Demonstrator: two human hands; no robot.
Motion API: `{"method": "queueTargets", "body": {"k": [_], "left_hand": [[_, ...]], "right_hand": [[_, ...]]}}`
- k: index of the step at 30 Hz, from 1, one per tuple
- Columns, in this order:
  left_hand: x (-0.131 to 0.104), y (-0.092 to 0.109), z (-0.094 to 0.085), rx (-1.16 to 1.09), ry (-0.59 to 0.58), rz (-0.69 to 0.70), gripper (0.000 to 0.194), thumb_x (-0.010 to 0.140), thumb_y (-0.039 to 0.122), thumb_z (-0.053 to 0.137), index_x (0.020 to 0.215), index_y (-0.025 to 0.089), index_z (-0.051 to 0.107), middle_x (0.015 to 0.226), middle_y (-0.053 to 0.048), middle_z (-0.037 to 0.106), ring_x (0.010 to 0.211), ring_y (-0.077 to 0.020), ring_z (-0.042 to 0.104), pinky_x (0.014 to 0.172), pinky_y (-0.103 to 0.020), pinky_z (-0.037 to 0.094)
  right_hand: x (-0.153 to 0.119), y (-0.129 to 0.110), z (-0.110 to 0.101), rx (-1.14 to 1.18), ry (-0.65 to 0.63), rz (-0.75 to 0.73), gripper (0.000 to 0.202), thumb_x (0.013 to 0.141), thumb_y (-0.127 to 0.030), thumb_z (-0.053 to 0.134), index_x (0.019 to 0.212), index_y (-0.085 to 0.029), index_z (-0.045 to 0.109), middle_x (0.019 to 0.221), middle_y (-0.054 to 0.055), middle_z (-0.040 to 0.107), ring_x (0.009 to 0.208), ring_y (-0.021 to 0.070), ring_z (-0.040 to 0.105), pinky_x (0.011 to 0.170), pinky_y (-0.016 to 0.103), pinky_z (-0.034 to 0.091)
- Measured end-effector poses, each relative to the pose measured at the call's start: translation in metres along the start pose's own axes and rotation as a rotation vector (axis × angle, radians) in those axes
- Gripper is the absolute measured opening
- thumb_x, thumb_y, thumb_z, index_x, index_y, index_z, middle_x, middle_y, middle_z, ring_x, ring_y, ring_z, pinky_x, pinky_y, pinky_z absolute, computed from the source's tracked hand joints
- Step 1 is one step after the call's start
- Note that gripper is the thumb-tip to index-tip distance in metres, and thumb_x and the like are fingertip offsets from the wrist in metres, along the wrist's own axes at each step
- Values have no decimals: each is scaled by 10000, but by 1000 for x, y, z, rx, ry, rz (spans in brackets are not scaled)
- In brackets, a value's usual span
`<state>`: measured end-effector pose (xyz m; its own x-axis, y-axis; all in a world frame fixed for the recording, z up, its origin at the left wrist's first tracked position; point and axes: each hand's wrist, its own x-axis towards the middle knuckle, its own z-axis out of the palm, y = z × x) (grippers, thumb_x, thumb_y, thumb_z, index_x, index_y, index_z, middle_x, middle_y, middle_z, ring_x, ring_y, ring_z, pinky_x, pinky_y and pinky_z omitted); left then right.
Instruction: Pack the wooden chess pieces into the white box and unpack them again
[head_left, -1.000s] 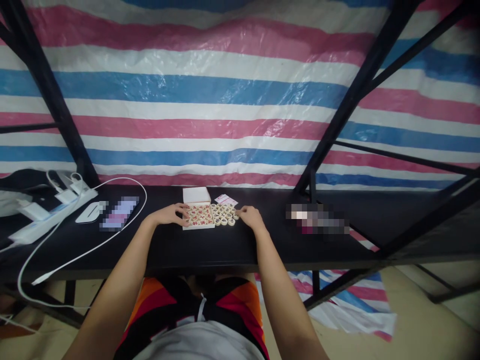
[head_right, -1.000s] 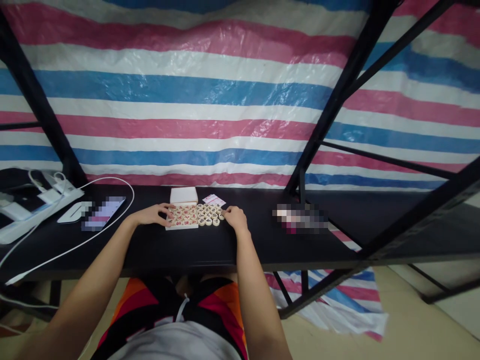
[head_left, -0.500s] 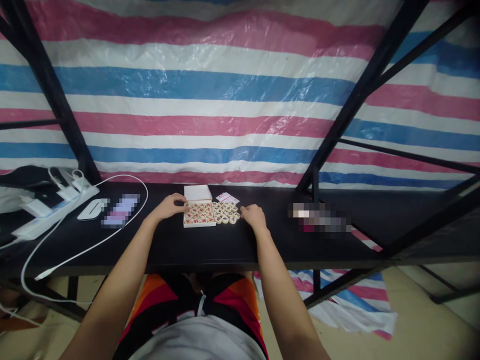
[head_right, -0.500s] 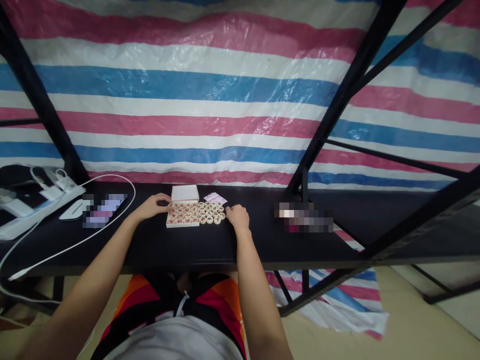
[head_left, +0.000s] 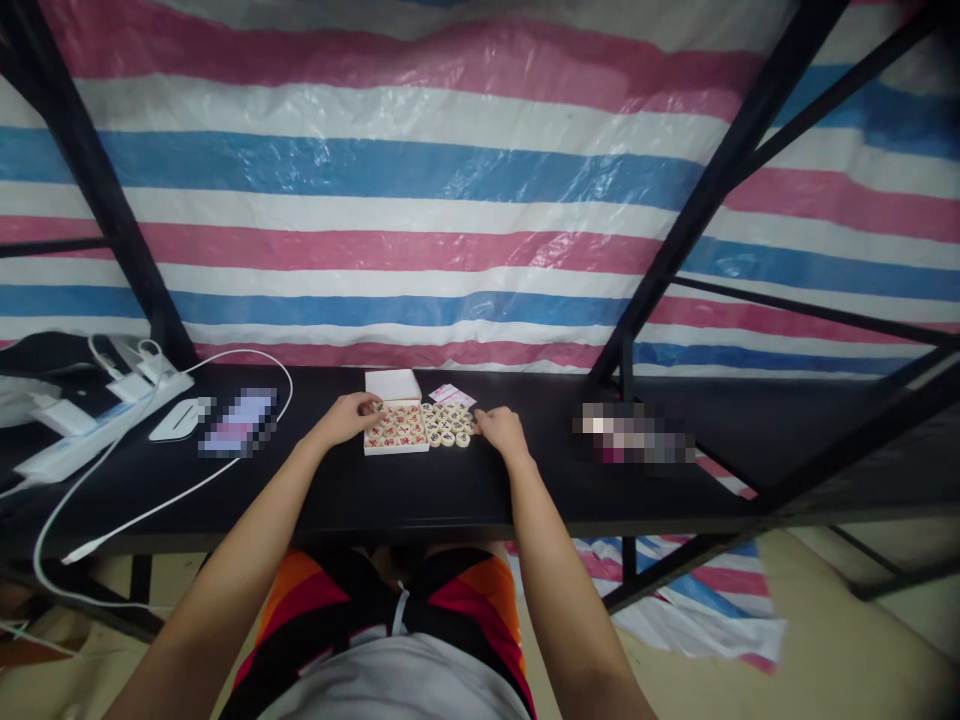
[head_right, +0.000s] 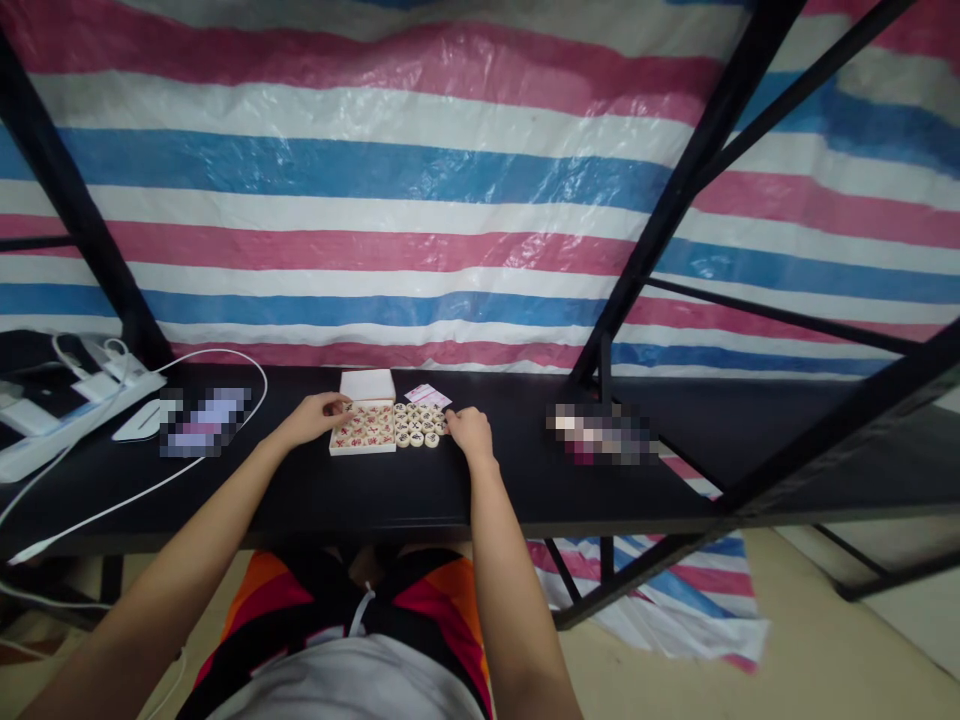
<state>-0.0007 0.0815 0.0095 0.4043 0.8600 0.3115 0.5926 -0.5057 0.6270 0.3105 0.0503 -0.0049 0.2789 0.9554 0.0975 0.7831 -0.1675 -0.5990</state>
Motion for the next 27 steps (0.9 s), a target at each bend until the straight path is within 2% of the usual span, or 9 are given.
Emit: {"method": "queueTargets", "body": {"k": [4,7,10,12,15,18,21,24,27], "left_hand": [[-2,13,2,59,32,50,449,756,509,562,1015,152,647,844,-49,662,752,-176,594,720,-279,456],[-4,27,5,76,34,99,445,769,513,548,1033,169,650,938,-56,670,820,-187,595,773,-288,456],[-5,37,11,73,34,145,410,773,475,559,1040,179,654,946,-60,672,854,-191,594,810,-296,453],[-6,40,15,72,37,189,365,773,435,571,1028,189,661,943,-59,667,861,-187,592,826,-300,449],[-7,43,19,53,34,209,342,768,431,591,1018,211,668,940,-54,661,870,-187,590,832,-304,450],[-7,43,18,33,28,188,423,731,487,629,1058,220,653,966,-57,653,899,-202,585,845,-317,446],[-5,35,9,53,36,149,539,737,526,602,1176,214,579,1018,-60,635,929,-206,574,860,-319,432],[-2,14,-5,132,115,48,493,832,515,454,1181,184,561,919,-59,636,850,-194,578,798,-307,433],[-1,-8,-14,232,90,-92,467,827,514,437,1128,189,583,766,-37,621,720,-191,576,683,-294,423]], "right_hand": [[-7,-10,0,91,96,-167,437,848,-374,394,569,-171,663,590,45,635,644,156,586,680,234,399],[-20,-31,7,195,125,-420,354,862,-381,422,739,-169,677,781,43,671,724,138,587,727,222,410],[-37,-56,21,309,20,-646,294,844,-397,497,1021,-198,619,1008,57,647,894,149,580,777,239,425],[-46,-69,31,379,-97,-702,286,859,-396,481,1046,-213,594,952,42,655,871,146,589,777,256,435],[-51,-80,40,515,-211,-627,260,858,-378,475,1032,-214,576,852,15,668,751,132,604,721,257,455],[-50,-78,36,598,-212,-538,250,827,-376,493,989,-209,583,805,3,667,692,131,599,662,248,457],[-48,-57,22,584,-82,-427,266,799,-390,502,960,-200,596,807,10,668,709,140,602,661,242,449],[-50,-21,7,502,131,-215,270,807,-385,481,963,-191,587,825,30,678,748,158,610,693,244,438],[-55,8,3,291,171,-101,227,825,-370,469,913,-199,589,832,42,680,775,173,617,729,255,421]]}}
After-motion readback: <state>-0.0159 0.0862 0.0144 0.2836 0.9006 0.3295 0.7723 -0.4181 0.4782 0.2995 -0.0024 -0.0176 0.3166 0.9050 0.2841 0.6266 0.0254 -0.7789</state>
